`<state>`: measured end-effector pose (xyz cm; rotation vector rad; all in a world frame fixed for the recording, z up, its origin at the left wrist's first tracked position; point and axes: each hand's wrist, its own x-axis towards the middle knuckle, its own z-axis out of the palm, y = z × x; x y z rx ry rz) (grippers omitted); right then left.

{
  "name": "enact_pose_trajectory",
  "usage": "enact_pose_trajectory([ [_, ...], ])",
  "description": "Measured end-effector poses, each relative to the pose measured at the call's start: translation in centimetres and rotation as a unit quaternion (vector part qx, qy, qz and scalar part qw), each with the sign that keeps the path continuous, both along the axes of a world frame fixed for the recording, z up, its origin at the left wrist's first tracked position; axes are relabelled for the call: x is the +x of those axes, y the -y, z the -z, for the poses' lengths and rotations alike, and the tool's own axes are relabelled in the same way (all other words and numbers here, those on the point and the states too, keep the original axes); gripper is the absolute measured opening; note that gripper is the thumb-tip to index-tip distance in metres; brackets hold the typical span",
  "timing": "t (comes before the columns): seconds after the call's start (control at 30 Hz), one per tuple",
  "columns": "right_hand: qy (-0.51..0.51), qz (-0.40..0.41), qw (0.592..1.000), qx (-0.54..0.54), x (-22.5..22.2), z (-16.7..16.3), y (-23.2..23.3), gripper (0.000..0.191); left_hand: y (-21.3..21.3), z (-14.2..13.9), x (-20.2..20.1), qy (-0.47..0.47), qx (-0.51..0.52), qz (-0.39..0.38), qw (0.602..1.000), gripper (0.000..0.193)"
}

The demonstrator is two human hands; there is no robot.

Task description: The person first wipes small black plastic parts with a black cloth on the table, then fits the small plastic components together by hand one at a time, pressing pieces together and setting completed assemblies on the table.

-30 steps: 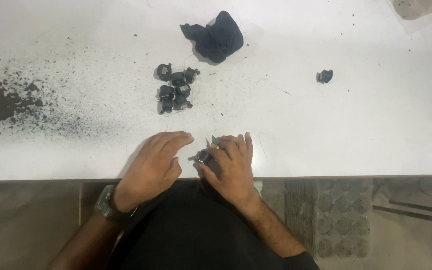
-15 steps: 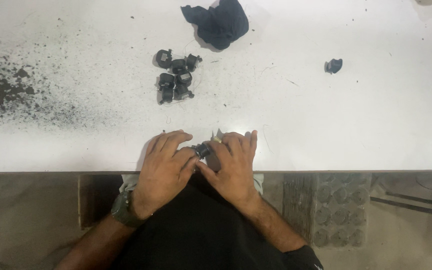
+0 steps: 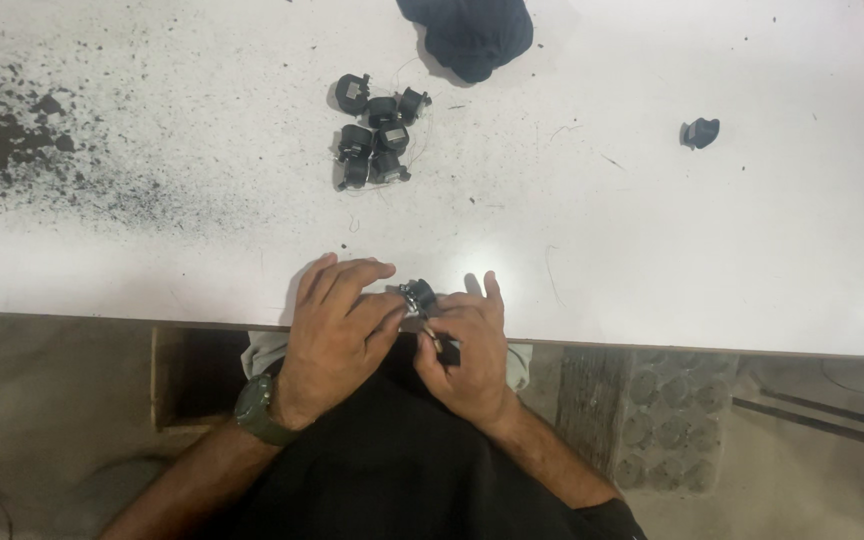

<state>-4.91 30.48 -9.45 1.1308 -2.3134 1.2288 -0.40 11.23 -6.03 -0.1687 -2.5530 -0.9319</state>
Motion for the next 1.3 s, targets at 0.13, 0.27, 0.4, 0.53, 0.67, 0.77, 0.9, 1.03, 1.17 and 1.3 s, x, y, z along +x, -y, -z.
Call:
enact_pose_trajectory([
  [0.13,-0.009,0.024,1.000,0.018,-0.1,-0.4,0.4,0.027,-0.1,0.4,0.2,-0.011,0.015,0.009,1.000,0.017],
  [0.27,-0.007,0.024,0.999,0.022,-0.2,-0.5,0.6,0.026,-0.1,0.9,0.3,-0.036,0.014,0.014,0.999,0.016],
  [0.4,0.011,0.034,0.999,0.029,-0.1,-0.5,0.6,0.025,0.0,1.6,0.2,-0.060,-0.028,0.022,0.998,0.014],
  [0.53,0.009,0.029,0.999,0.026,-0.2,-0.5,0.6,0.025,0.2,1.8,0.5,-0.078,-0.070,0.037,0.994,0.015],
  [0.67,0.006,0.023,0.999,0.029,-0.2,-0.6,0.7,0.025,-0.1,1.7,0.4,-0.096,-0.074,0.029,0.992,0.015],
  [0.77,0.006,0.022,0.999,0.022,-0.2,-0.6,0.6,0.024,-0.2,1.7,0.1,-0.063,-0.047,0.003,0.997,0.013],
  [0.9,0.009,0.022,0.999,0.026,-0.2,-0.3,0.6,0.024,0.0,1.5,-0.1,-0.007,0.001,-0.010,1.000,0.011],
  [1.03,-0.023,0.020,0.999,0.021,-0.1,0.4,0.4,0.028,0.2,1.2,-0.2,0.020,0.006,0.002,1.000,0.012],
  [1.17,-0.056,-0.024,0.998,0.015,-0.1,1.0,0.1,0.033,0.3,1.2,-0.4,0.029,0.022,0.010,0.999,0.013],
  [1.3,-0.050,-0.021,0.998,0.016,0.0,1.3,0.2,0.035,0.5,1.2,-0.4,0.026,0.030,0.013,0.999,0.013],
])
